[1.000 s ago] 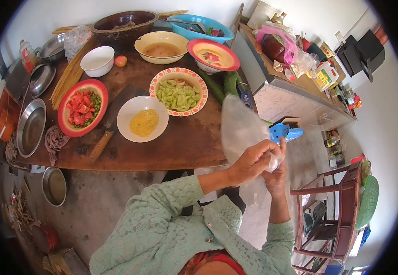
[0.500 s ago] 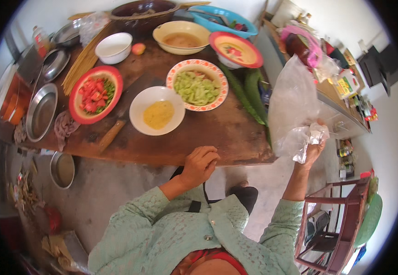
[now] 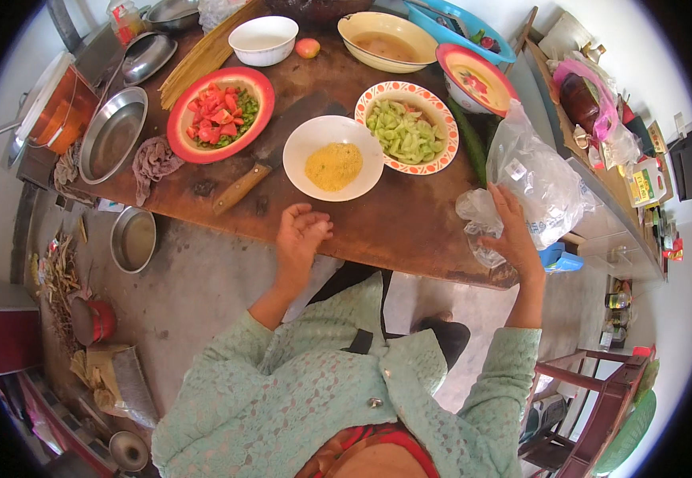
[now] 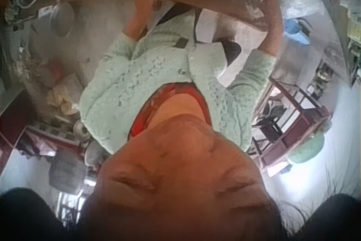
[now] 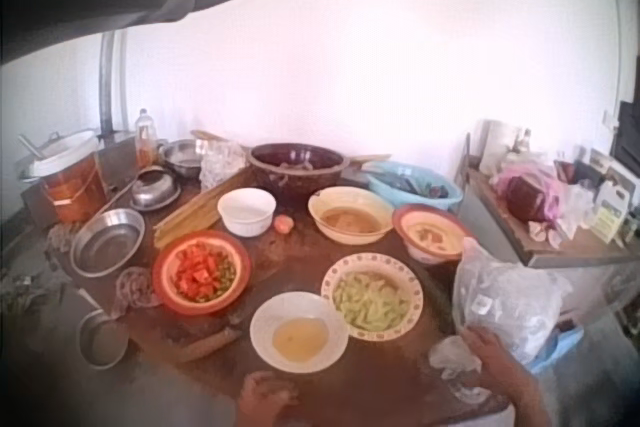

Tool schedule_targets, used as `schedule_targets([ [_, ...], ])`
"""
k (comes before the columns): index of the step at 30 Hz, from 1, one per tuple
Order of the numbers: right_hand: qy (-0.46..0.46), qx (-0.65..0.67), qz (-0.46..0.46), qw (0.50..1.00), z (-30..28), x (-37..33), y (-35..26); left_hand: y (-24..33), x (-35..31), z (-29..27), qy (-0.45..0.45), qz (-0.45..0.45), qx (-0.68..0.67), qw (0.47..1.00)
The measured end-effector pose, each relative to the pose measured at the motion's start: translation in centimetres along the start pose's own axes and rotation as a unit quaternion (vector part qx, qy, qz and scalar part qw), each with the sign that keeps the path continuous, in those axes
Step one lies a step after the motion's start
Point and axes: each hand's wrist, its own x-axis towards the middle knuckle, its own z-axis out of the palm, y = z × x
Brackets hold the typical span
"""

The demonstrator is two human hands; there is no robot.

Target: The person pours a yellow granular substance from a plastic bag into a white bowl, then carries the bowl outside and sprinkles the contents into a metal pot. The person also handles a plastic bag and a bowl during the process.

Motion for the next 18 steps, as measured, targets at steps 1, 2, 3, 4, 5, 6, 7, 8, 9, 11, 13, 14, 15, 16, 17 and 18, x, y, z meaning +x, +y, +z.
schedule_targets([
  [1, 0.011, -0.010, 0.006, 1.000, -0.1, -0.1, -0.5, 0.7, 0.6, -0.1, 0.020, -0.028, -0.022, 0.999],
  [2, 0.022, -0.019, 0.013, 0.999, -0.5, -0.4, -1.2, 1.2, 1.2, -0.2, 0.023, -0.044, -0.042, 0.998],
  [3, 0.032, -0.030, 0.020, 0.999, -1.1, -0.7, -2.1, 1.5, 1.8, -0.3, 0.026, -0.061, -0.062, 0.996],
  [4, 0.045, -0.045, 0.033, 0.997, -1.7, -0.8, -3.3, 1.8, 2.4, -0.5, 0.031, -0.078, -0.081, 0.993],
  [5, 0.058, -0.060, 0.046, 0.995, -2.7, -0.9, -4.6, 2.0, 2.9, -0.7, 0.018, -0.095, -0.085, 0.992],
  [6, 0.073, -0.077, 0.061, 0.992, -3.3, -1.2, -5.5, 2.2, 3.6, -0.8, 0.000, -0.111, -0.091, 0.990],
  [7, 0.108, -0.090, 0.046, 0.989, -3.5, -1.6, -5.6, 2.3, 4.2, -0.9, -0.017, -0.127, -0.097, 0.987],
  [8, 0.142, -0.104, 0.031, 0.984, -3.6, -2.0, -5.7, 2.4, 4.6, -0.9, -0.018, -0.131, -0.090, 0.987],
  [9, 0.177, -0.118, 0.014, 0.977, -3.9, -2.3, -5.9, 2.4, 5.0, -0.7, -0.019, -0.133, -0.086, 0.987],
  [11, 0.190, -0.026, -0.006, 0.981, -3.0, -3.3, -7.0, 2.3, 5.7, -1.0, -0.029, -0.133, -0.077, 0.988],
  [13, 0.163, 0.062, -0.045, 0.984, -0.5, -4.9, -6.3, 1.6, 6.4, -1.1, -0.060, -0.131, -0.073, 0.987],
  [14, 0.119, 0.059, -0.074, 0.988, 0.6, -5.2, -6.6, 1.6, 6.4, -1.2, -0.055, -0.124, -0.079, 0.988],
  [15, 0.074, 0.058, -0.102, 0.990, 1.9, -5.3, -7.5, 1.7, 6.2, -1.1, -0.051, -0.118, -0.083, 0.988],
  [16, 0.047, 0.066, -0.087, 0.993, 3.5, -5.6, -7.8, 1.9, 6.2, -0.9, -0.050, -0.112, -0.090, 0.988],
  [17, 0.019, 0.074, -0.072, 0.994, 5.2, -6.0, -7.9, 2.2, 5.9, -1.0, -0.043, -0.109, -0.093, 0.989],
  [18, 0.011, 0.071, -0.071, 0.995, 6.6, -6.3, -7.8, 2.7, 5.2, -1.6, -0.033, -0.105, -0.094, 0.989],
])
